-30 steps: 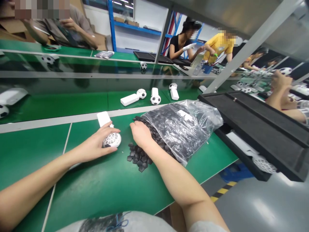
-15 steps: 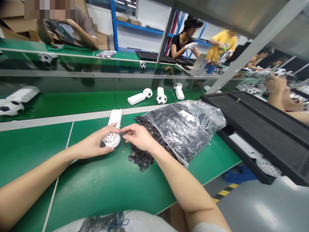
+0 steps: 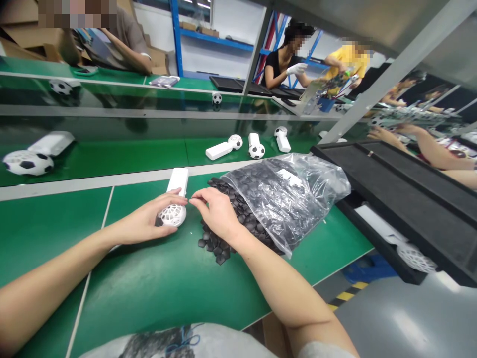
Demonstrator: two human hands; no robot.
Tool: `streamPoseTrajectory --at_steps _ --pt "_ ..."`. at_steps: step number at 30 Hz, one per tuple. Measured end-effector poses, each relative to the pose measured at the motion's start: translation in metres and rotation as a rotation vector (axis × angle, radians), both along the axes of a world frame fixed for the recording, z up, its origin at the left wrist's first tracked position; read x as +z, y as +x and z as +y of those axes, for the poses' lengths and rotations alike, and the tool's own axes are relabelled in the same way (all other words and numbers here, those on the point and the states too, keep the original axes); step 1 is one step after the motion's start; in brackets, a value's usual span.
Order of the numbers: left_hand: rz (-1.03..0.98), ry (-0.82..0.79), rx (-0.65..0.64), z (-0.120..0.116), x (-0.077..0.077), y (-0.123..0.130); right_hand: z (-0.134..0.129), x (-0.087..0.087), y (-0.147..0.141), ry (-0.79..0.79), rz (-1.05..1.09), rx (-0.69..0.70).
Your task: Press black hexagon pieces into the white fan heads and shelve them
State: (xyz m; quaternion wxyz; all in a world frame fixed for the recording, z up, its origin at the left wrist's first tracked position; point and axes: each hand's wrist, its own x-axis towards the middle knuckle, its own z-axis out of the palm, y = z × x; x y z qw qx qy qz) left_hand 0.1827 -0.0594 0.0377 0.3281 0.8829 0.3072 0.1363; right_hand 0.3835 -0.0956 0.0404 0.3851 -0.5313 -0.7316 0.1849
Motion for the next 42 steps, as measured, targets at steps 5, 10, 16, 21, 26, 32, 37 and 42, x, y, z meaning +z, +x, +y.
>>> streamPoseTrajectory --at_steps 5,10,16,21,26,32,37,42 --pt "-0.002 0.001 -0.002 -0.001 0.001 0.001 0.0 0.001 0.001 -0.108 0.069 -0.011" --pt "-0.009 -0.006 -0.004 -0.001 0.002 0.001 -0.002 0.004 0.0 -0.234 0.15 0.01" --pt "-0.012 -0.009 -0.008 -0.001 0.003 0.001 -0.006 0.007 -0.002 -0.371 0.205 0.229" --pt "-0.012 -0.02 0.029 -0.001 0.001 0.001 -0.007 0.002 -0.01 -0.326 0.206 0.26" --pt "-0.025 -0.004 0.041 -0.004 0.002 0.004 -0.007 -0.006 -0.015 -0.224 0.173 0.225" --pt "-0.022 0.002 0.096 -0.007 0.003 0.01 -0.002 -0.007 -0.016 -0.323 0.255 0.223" --pt "-0.042 0.002 0.114 -0.007 0.0 0.011 0.0 -0.009 -0.018 -0.387 0.24 0.144" --pt "-0.073 0.012 0.151 -0.008 -0.003 0.01 0.004 -0.001 -0.002 -0.414 -0.075 0.139"
